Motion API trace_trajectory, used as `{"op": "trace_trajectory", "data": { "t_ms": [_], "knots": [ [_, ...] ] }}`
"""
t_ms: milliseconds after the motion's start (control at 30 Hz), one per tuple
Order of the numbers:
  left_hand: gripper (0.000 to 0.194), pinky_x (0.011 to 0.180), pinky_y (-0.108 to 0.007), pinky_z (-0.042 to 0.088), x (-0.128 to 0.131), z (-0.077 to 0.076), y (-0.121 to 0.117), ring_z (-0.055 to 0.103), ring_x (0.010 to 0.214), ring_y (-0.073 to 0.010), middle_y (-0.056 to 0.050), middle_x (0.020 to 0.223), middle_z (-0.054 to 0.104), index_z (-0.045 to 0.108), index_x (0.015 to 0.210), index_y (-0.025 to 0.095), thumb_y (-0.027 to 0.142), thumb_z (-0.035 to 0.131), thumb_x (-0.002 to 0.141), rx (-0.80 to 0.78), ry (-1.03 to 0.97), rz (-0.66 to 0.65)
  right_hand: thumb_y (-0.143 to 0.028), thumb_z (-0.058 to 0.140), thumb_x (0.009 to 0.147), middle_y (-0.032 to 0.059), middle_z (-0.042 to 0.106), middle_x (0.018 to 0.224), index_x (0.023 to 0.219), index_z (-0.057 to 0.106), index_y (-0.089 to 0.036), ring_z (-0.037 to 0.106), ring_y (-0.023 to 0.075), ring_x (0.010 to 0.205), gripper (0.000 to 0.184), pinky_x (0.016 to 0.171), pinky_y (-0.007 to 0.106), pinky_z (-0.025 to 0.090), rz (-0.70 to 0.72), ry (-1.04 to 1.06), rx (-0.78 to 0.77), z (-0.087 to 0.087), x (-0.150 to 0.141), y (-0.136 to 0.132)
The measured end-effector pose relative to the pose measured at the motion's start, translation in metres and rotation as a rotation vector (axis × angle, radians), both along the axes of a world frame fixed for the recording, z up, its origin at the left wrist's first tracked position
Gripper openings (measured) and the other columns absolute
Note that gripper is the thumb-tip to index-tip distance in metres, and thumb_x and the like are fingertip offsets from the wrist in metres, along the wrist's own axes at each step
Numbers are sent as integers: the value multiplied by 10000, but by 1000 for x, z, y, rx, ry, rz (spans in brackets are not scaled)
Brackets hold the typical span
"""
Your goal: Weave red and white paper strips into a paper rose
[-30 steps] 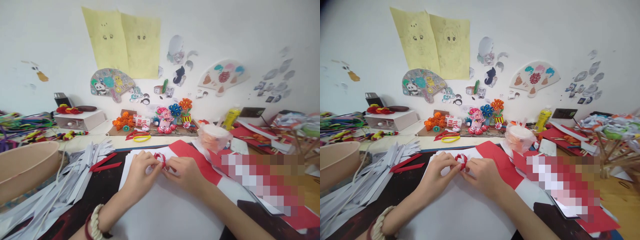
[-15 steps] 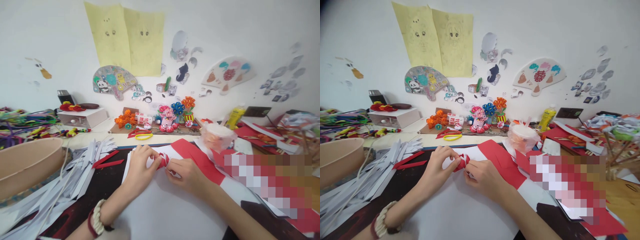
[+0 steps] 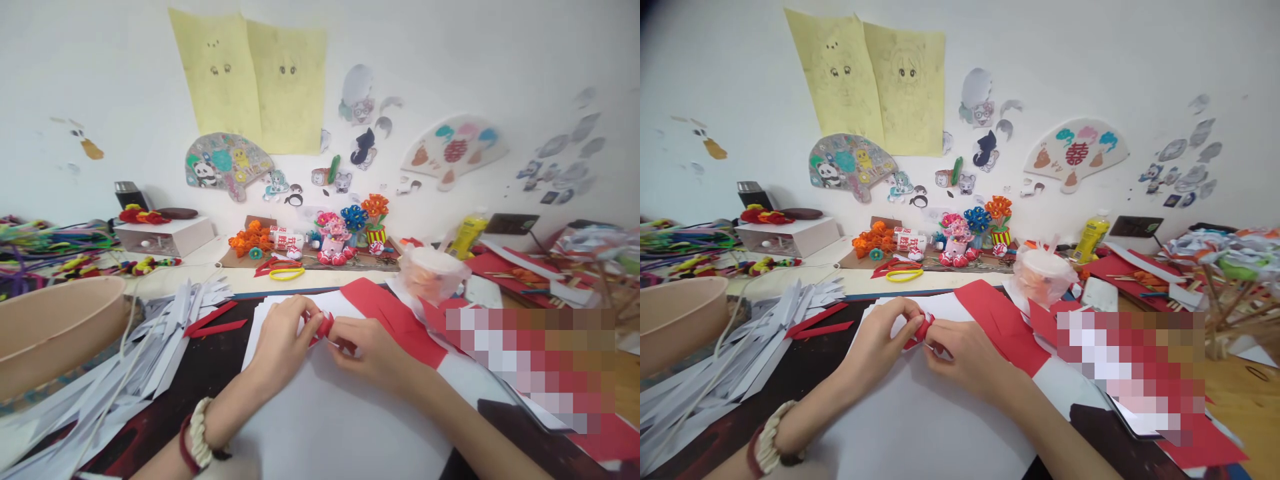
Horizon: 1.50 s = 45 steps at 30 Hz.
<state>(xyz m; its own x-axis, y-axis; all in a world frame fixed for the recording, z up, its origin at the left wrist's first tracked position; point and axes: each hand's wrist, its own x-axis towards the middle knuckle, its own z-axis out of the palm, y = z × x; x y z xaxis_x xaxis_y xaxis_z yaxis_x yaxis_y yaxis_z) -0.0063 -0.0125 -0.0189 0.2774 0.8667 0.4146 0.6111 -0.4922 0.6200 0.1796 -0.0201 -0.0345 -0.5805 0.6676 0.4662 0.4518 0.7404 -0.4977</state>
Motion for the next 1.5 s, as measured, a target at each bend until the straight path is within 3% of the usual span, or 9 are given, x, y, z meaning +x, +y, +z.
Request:
{"op": "trace_trajectory", "data": {
  "t_ms": [267, 533, 933, 1200, 1267, 1500],
  "knots": [
    [163, 749, -335, 409, -1, 4, -2, 595, 755, -179, -1, 804, 663, 559, 772, 199, 258, 499, 912, 22, -18, 43, -178, 513, 868, -28, 549, 677, 719, 510, -193, 477, 99, 599, 150, 575, 211, 355, -54, 85, -88, 3, 0, 0],
    [129, 818, -349, 404, -2, 6, 0, 562, 886, -201, -12, 869, 641, 561, 748, 202, 246, 612, 858, 136, -64, -76, -205, 518, 880, -19, 582, 662, 689, 524, -190, 504, 106, 594, 191, 572, 221, 344, -164, 66, 36, -1, -1, 4],
    [169, 721, -333, 393, 1, 1, -3, 519, 786, -192, -12, 793, 604, 510, 729, 207, 249, 545, 889, 140, -3, 51, -184, 501, 887, -13, 584, 698, 762, 556, -188, 506, 105, 600, 137, 566, 211, 373, -24, 44, -11, 2, -2, 1],
    [84, 796, -331, 431, -8, 14, -7, 553, 934, -198, -47, 978, 631, 573, 887, 211, 236, 509, 937, 265, -80, -95, -223, 501, 908, 13, 673, 742, 771, 605, -194, 604, 153, 687, 174, 628, 247, 452, -244, 175, -88, 6, 0, 5],
    [71, 779, -319, 426, -13, 15, -8, 561, 934, -191, -43, 989, 635, 582, 961, 217, 201, 518, 933, 293, -19, -186, -230, 499, 916, 18, 683, 758, 790, 612, -193, 619, 159, 707, 173, 634, 247, 467, -260, 209, -92, 9, 1, 6],
    [96, 719, -317, 351, -16, 6, -5, 563, 849, -185, -19, 958, 665, 579, 1027, 220, 259, 576, 940, 504, 265, -170, -274, 481, 951, 24, 688, 776, 809, 600, -193, 638, 165, 735, 202, 671, 258, 483, -229, 215, -114, 11, 2, 7]
  ]
}}
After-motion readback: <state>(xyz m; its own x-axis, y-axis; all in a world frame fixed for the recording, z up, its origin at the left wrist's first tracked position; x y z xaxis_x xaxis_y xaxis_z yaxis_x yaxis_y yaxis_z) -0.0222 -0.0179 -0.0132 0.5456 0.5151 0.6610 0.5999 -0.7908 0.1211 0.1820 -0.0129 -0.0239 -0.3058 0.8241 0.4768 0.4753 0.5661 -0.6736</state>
